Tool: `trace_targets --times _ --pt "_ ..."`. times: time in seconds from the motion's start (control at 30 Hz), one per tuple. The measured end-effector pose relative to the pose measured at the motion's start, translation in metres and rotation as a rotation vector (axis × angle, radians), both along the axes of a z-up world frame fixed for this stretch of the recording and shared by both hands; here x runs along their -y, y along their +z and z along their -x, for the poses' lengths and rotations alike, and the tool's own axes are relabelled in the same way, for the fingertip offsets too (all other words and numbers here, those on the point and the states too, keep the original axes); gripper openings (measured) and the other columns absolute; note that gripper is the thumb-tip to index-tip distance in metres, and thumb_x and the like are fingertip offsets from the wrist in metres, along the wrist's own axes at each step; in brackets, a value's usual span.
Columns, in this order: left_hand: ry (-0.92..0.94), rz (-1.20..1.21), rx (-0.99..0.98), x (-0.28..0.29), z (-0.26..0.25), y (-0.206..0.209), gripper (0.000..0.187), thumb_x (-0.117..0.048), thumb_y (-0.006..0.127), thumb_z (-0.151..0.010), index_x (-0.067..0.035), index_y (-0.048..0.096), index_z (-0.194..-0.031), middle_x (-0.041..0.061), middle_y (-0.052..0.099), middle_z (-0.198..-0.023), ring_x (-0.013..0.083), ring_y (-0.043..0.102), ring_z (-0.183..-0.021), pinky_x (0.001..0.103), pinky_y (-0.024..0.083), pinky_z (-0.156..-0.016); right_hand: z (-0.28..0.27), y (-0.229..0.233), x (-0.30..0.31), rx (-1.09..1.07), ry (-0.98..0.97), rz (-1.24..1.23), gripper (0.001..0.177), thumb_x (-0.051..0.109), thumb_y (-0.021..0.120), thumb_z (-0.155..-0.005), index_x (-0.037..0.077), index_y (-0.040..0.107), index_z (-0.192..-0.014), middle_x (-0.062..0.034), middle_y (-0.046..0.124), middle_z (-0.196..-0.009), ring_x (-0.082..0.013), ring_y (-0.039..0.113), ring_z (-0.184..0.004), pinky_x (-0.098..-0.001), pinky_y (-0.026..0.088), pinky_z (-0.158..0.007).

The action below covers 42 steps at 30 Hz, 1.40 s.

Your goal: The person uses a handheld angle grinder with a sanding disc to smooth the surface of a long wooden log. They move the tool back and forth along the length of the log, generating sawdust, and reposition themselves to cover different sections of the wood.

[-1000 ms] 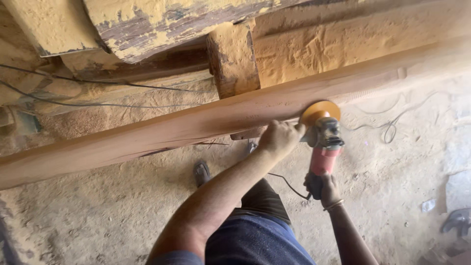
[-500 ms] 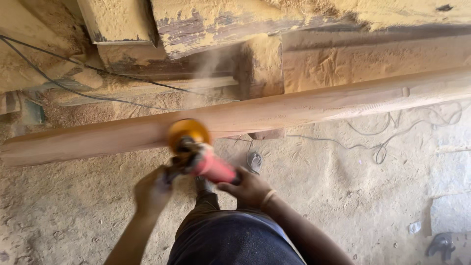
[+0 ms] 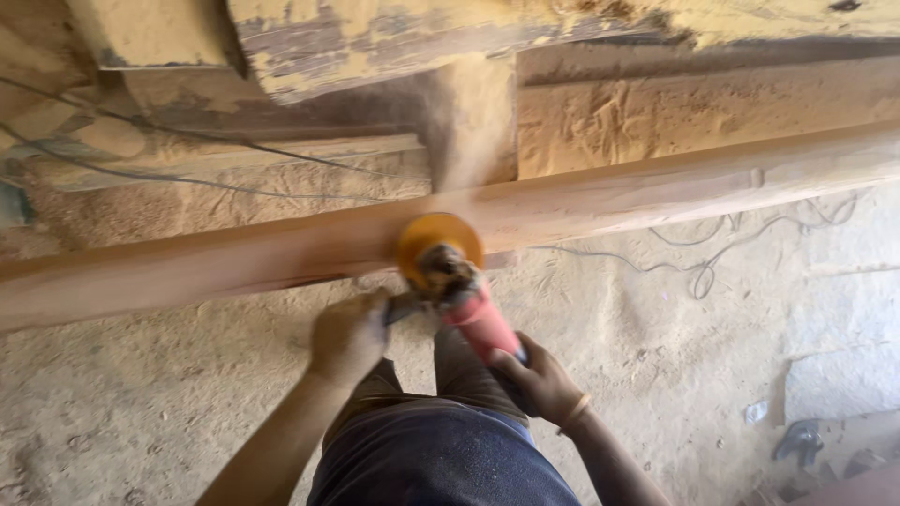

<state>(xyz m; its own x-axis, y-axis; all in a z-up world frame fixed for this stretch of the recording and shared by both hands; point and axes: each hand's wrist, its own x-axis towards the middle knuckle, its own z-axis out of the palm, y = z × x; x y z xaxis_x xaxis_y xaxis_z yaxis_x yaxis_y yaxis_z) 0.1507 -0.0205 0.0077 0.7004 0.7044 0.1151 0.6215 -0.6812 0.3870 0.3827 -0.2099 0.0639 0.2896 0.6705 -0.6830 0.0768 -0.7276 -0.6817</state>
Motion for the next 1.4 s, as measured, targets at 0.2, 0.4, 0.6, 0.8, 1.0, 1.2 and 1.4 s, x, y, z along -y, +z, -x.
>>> trace_targets --times 0.2,0.4,0.6,0.8,1.0,1.2,1.4 --pt "-0.316 -0.013 -0.153 0.027 -0.154 -0.011 0.022 -0.021 0.056 -0.107 -0.009 0.062 -0.124 -0.006 0.05 -0.059 0.0089 0.054 -0.044 0.029 0.049 -0.033 -0.103 -0.051 0.095 -0.184 -0.414 -0.021 0.055 0.047 0.059 -0.085 0.007 0.055 -0.122 -0.0091 0.067 -0.074 -0.0169 0.064 -0.054 -0.0298 0.053 -0.043" --pt "-0.445 0.018 0.071 0.048 -0.327 -0.019 0.021 -0.02 0.051 -0.114 -0.014 0.062 -0.098 -0.005 0.055 -0.065 0.0078 0.058 -0.053 0.028 0.048 -0.041 -0.214 -0.089 0.167 -0.293 -0.551 -0.151 0.076 0.063 0.04 -0.102 -0.011 0.059 -0.103 -0.0201 0.067 -0.074 -0.026 0.065 -0.054 -0.035 0.055 -0.049" --pt "-0.47 -0.093 -0.206 0.043 -0.361 0.002 0.013 -0.023 0.057 -0.093 -0.012 0.059 -0.097 -0.001 0.053 -0.056 0.0094 0.059 -0.045 0.027 0.049 -0.033 -0.23 -0.08 0.145 -0.285 -0.652 -0.083 0.074 0.069 0.036 -0.095 -0.001 0.059 -0.104 -0.0166 0.066 -0.076 -0.0268 0.066 -0.057 -0.0369 0.054 -0.047" --pt "-0.227 0.015 0.31 -0.005 -0.166 -0.032 0.018 -0.011 0.052 -0.103 -0.011 0.068 -0.11 0.002 0.055 -0.058 0.0123 0.051 -0.04 0.027 0.043 -0.03 -0.119 -0.061 0.07 -0.193 -0.419 -0.01 0.061 0.052 0.061 -0.089 -0.002 0.054 -0.117 -0.0141 0.067 -0.08 -0.0214 0.067 -0.058 -0.0356 0.059 -0.049" --pt "0.139 0.112 -0.074 -0.024 0.081 0.008 0.042 -0.026 0.068 -0.09 -0.013 0.062 -0.129 0.001 0.061 -0.06 0.013 0.054 -0.039 0.029 0.045 -0.032 0.035 -0.007 -0.057 -0.154 0.135 -0.041 0.076 0.06 0.068 -0.086 0.001 0.056 -0.133 -0.0122 0.07 -0.093 -0.0182 0.066 -0.073 -0.0323 0.059 -0.063" --pt "0.403 0.037 -0.431 -0.052 0.19 0.031 0.018 -0.036 0.064 -0.092 -0.021 0.066 -0.102 -0.002 0.058 -0.057 0.0136 0.054 -0.045 0.032 0.046 -0.045 0.112 0.048 -0.127 0.067 0.458 -0.192 0.083 0.072 0.057 -0.085 0.013 0.055 -0.143 -0.0152 0.074 -0.105 -0.0236 0.072 -0.097 -0.0382 0.057 -0.085" --pt "0.248 -0.035 -0.246 -0.054 0.121 0.017 0.023 -0.03 0.064 -0.096 -0.019 0.067 -0.115 -0.002 0.062 -0.065 0.0112 0.056 -0.044 0.031 0.048 -0.037 0.057 0.051 -0.098 0.035 0.367 -0.203 0.077 0.064 0.056 -0.091 0.012 0.051 -0.148 -0.0142 0.07 -0.115 -0.021 0.071 -0.097 -0.0323 0.057 -0.085"
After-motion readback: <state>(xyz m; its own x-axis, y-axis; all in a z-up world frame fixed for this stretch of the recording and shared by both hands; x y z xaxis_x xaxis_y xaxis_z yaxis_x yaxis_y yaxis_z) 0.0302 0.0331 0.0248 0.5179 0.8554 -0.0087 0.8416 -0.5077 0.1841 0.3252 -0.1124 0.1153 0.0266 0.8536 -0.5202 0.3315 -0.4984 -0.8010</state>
